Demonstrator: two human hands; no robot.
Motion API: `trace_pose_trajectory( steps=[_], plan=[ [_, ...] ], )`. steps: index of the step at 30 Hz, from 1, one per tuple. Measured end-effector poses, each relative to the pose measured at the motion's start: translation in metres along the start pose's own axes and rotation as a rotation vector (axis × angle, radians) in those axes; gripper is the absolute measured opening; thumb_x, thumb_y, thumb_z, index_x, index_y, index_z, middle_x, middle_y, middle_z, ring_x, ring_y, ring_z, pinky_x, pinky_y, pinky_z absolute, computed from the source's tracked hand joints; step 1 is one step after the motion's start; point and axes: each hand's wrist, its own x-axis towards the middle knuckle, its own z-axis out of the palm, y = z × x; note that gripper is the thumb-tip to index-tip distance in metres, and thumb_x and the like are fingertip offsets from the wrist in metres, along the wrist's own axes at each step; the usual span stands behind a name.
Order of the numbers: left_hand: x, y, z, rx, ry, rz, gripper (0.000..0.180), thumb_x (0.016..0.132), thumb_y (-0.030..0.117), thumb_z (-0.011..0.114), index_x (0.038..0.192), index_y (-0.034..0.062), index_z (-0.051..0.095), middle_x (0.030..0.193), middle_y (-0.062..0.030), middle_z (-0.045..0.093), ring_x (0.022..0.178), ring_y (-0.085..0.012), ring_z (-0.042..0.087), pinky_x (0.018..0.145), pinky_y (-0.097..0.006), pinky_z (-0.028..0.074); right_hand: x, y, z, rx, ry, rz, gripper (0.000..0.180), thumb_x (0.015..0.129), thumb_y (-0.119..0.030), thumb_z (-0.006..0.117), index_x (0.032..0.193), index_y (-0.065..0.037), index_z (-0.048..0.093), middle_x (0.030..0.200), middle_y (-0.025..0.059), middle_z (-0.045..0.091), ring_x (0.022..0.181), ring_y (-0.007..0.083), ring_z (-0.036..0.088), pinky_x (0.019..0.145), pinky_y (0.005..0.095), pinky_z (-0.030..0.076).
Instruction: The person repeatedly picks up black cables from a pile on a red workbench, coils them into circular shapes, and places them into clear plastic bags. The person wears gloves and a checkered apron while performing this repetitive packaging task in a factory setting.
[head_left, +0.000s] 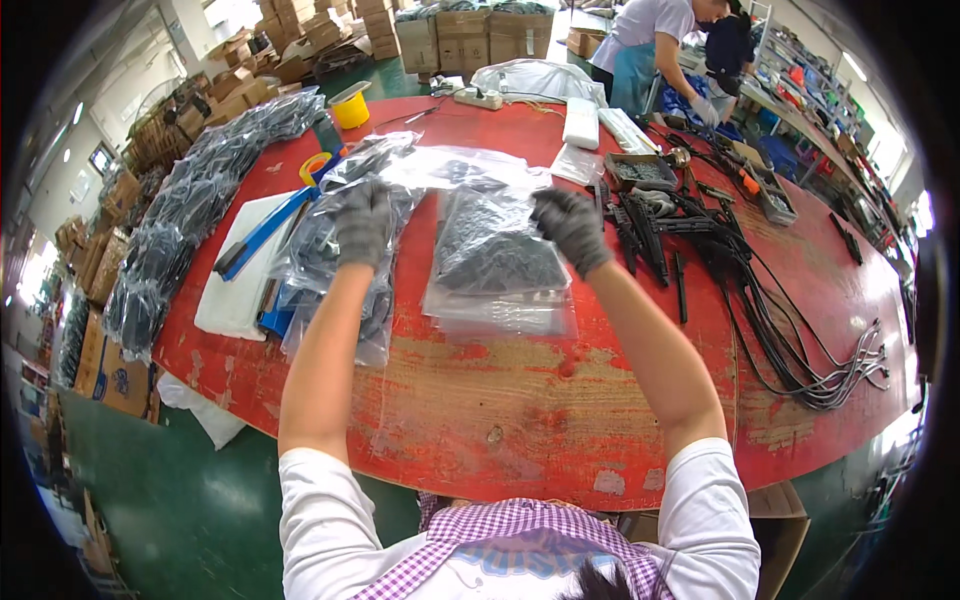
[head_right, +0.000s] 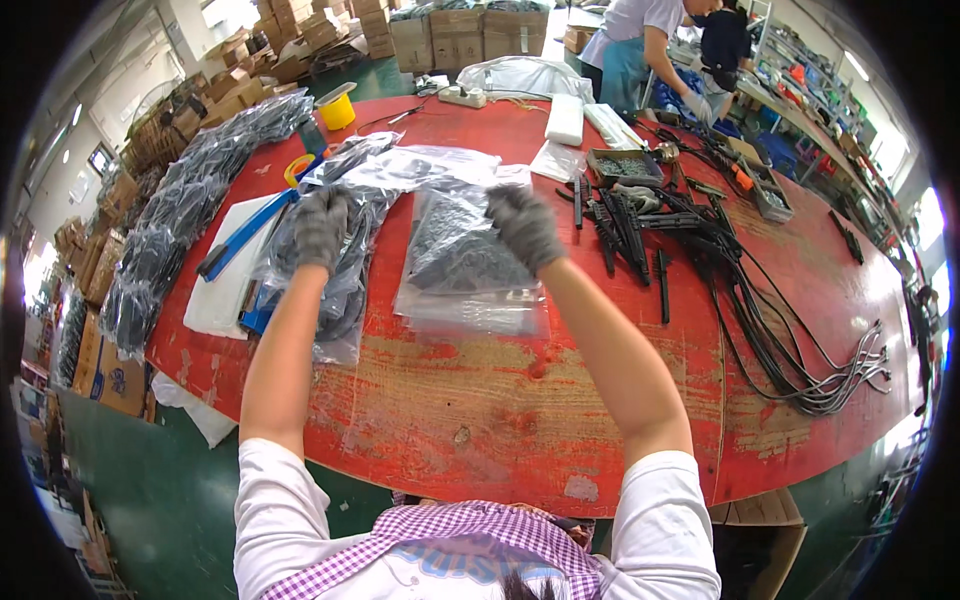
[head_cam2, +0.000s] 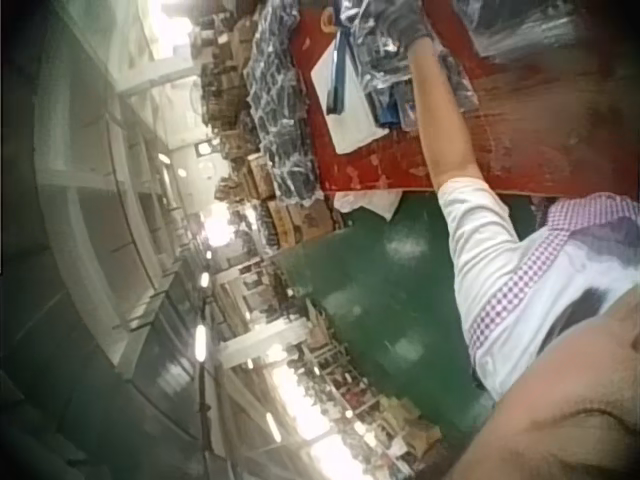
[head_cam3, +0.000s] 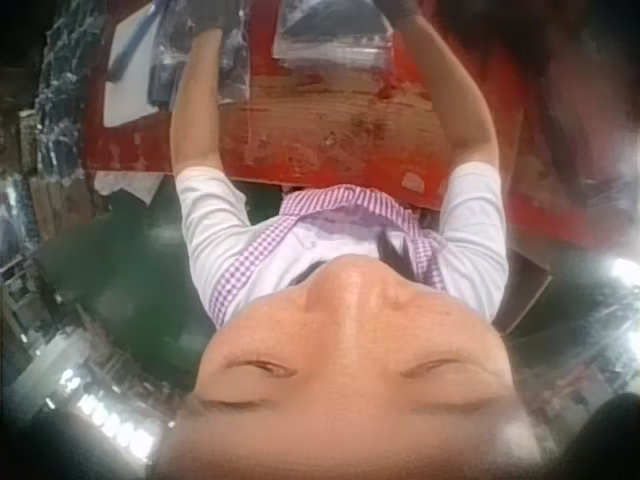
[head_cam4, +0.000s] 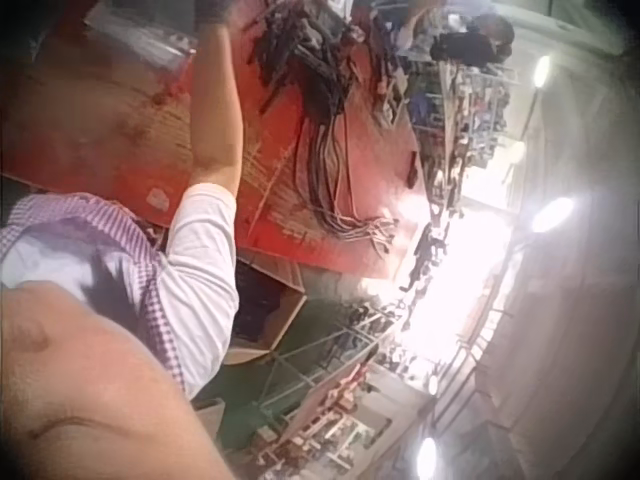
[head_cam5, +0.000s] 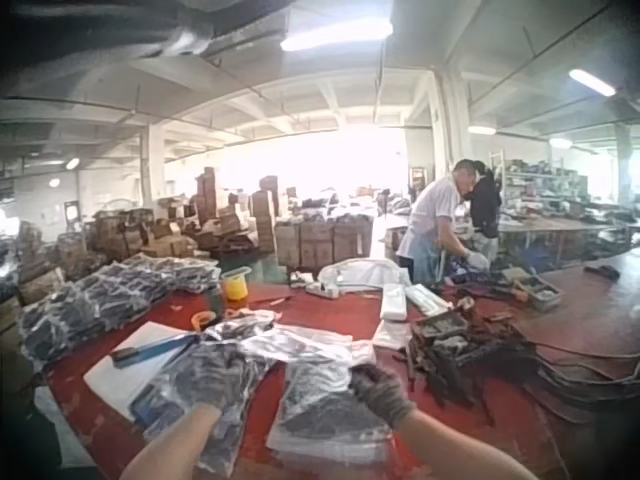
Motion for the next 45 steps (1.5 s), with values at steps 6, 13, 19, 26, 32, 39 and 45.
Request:
trace_pose_trajectory(
  steps=[6, 13, 19, 26, 32, 39, 45],
  plan=[
    [-0.129, -0.042, 0.065, -0.101, -0.245, 0.292, 0.013, 0.083, 0.017, 0.054, 0.075, 0.0085, 0.05, 0.061, -0.0086, 0.052, 0.054, -0.0247, 0.053, 0.049, -0.036, 0.04, -0.107, 0.102, -0.034, -0.204, -0.224, 0.127, 0.018, 0.08, -0.009, 0.059, 0.097, -0.006, 0.061, 0.077, 0.0074, 0.064, 0.072, 0.0129, 0.059, 0.069, 0.0276, 0.048],
    [-0.309, -0.018, 0.063, 0.117, -0.881, 0.632, 0.011, 0.077, 0.012, 0.051, 0.082, 0.0129, 0.061, 0.072, -0.0105, 0.059, 0.063, -0.0288, 0.057, 0.055, -0.04, 0.046, -0.163, 0.165, -0.203, -1.411, 0.01, 0.227, 0.022, 0.078, -0.017, 0.048, 0.092, -0.011, 0.064, 0.089, 0.0132, 0.064, 0.084, 0.0295, 0.061, 0.075, 0.0383, 0.049],
    [-0.325, -0.003, 0.062, -0.093, -0.92, 0.455, 0.012, 0.078, 0.012, 0.055, 0.087, 0.0095, 0.062, 0.078, -0.0123, 0.061, 0.071, -0.0302, 0.059, 0.064, -0.039, 0.049, -0.192, 0.199, -0.379, -1.715, 0.929, 0.473, 0.034, 0.08, -0.026, 0.048, 0.106, -0.006, 0.058, 0.113, 0.0176, 0.056, 0.107, 0.0303, 0.053, 0.092, 0.0417, 0.04],
    [-0.284, 0.029, 0.076, -0.144, -0.964, 0.323, 0.011, 0.078, 0.011, 0.056, 0.086, 0.0092, 0.064, 0.077, -0.0124, 0.062, 0.07, -0.0291, 0.061, 0.063, -0.036, 0.049, -0.189, 0.144, -0.446, -1.618, 0.207, 0.415, 0.019, 0.087, -0.022, 0.046, 0.089, -0.009, 0.06, 0.085, 0.0117, 0.062, 0.078, 0.0279, 0.059, 0.066, 0.0396, 0.045],
    [-0.219, 0.108, 0.088, -0.343, -0.713, 0.31, 0.006, 0.077, 0.005, 0.058, 0.08, 0.0065, 0.063, 0.068, -0.01, 0.061, 0.064, -0.0212, 0.059, 0.061, -0.029, 0.047, -0.167, -0.065, -0.318, -1.225, 0.444, -0.162, 0.014, 0.083, -0.02, 0.057, 0.08, -0.007, 0.059, 0.073, 0.012, 0.058, 0.067, 0.0305, 0.056, 0.06, 0.0375, 0.045],
    [-0.171, 0.25, 0.081, -1.202, -1.2, 0.257, 0.05, 0.08, 0.012, 0.065, 0.125, 0.0076, 0.044, 0.094, -0.0086, 0.061, 0.075, -0.0155, 0.062, 0.072, -0.029, 0.05, -0.191, -0.161, -0.213, -1.14, -0.393, -0.441, 0.016, 0.077, -0.02, 0.063, 0.088, -0.009, 0.061, 0.08, 0.0088, 0.058, 0.077, 0.0262, 0.057, 0.066, 0.0372, 0.047],
    [-0.178, 0.243, 0.042, -0.892, -2.419, -0.059, 0.045, 0.084, 0.016, 0.061, 0.124, 0.0039, 0.045, 0.092, -0.0063, 0.058, 0.074, -0.0119, 0.06, 0.076, -0.029, 0.049, -0.223, -0.181, -0.122, -1.292, -0.791, -0.365, 0.015, 0.073, -0.022, 0.054, 0.085, -0.015, 0.058, 0.076, 0.0022, 0.053, 0.075, 0.0211, 0.055, 0.061, 0.0348, 0.044]
  ],
)
